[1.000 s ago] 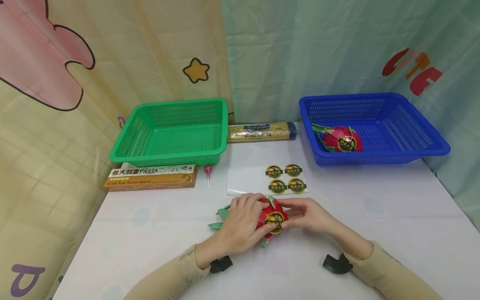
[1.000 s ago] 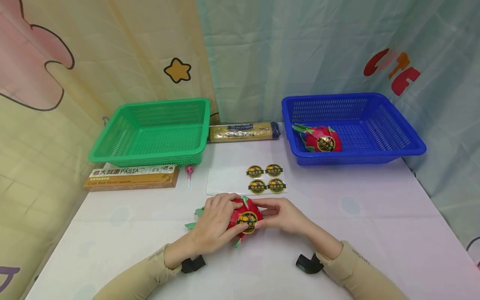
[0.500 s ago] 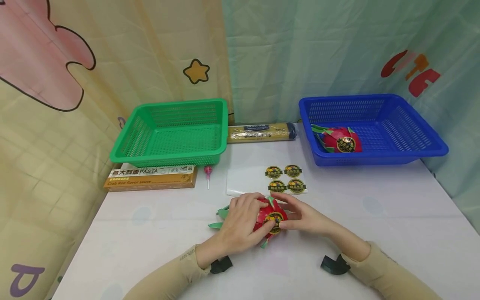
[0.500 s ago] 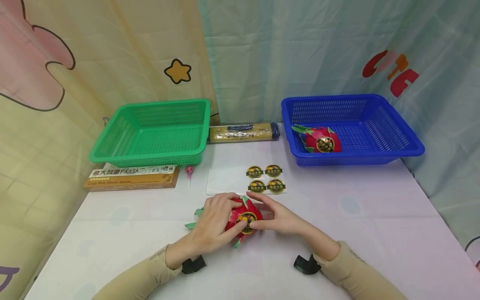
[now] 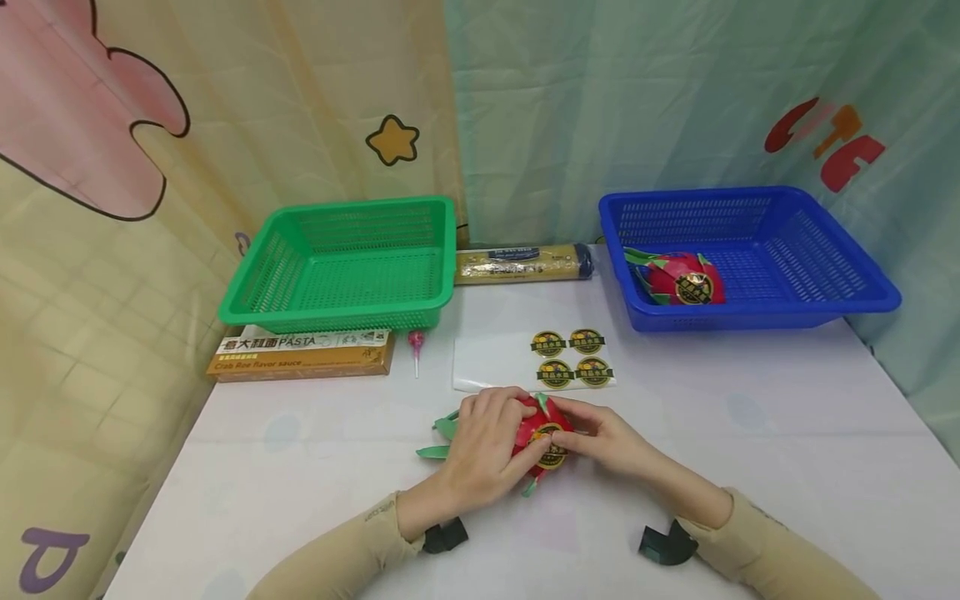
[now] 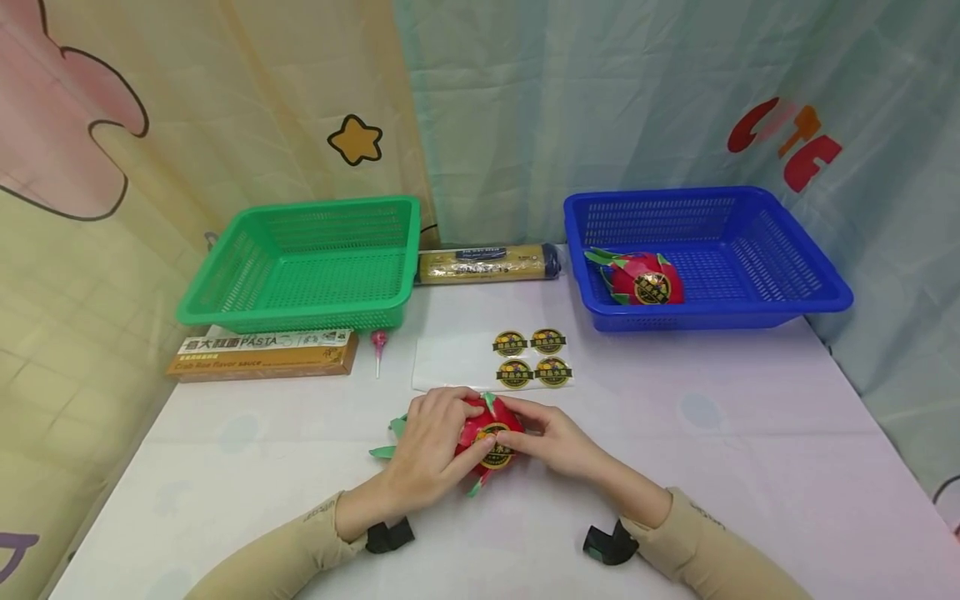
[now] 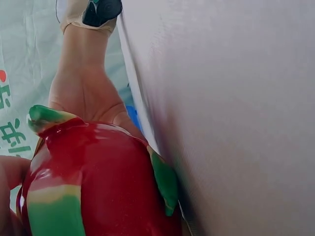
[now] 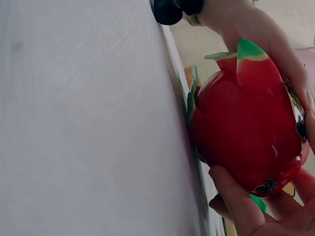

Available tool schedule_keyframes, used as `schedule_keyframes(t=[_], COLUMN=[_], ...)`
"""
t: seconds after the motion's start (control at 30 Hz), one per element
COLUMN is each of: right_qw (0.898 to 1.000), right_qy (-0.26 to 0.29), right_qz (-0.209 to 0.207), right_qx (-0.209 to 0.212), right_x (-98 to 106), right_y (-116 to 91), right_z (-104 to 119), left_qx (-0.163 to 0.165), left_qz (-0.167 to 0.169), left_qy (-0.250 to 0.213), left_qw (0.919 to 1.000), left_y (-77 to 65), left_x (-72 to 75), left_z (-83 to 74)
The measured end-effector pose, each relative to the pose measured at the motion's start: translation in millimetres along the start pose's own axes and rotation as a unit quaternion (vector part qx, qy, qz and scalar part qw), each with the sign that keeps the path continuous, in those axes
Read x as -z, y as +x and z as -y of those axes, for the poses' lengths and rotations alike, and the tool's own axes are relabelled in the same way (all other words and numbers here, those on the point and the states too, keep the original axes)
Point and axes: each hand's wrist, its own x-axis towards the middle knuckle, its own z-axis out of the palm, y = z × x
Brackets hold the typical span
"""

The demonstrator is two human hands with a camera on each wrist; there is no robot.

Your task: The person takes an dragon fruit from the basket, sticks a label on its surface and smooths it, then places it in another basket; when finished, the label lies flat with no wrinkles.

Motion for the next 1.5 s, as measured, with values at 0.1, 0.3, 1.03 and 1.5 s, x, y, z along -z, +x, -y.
schedule_keyframes(t=[0.1,0.3,1.03,1.5], right_qw=[1.0,0.999,0.997,0.994], right_qy=[0.014,0.026,0.041,0.022], right_qz=[-0.003,-0.015,0.053,0.099], right_qx=[-0.006,-0.024,-0.029,0.027], right_x=[-1,-2,4,12], right_y=[-1,-1,-3,-2], right_z=[2,3,4,-2], left_qx=[0.005,0.008,0.011,-0.071], left_qz=[0.007,0.004,0.067,0.165], left_qy=[-0.001,0.001,-0.027,-0.06], left_qw=[1.0,1.0,0.9973,0.9819], left_y=[0.7,1.4,4.6,8.0], left_x=[0.2,-1.0,8.3,23.9], left_z=[-0.7,-0.8,1.7,18.5])
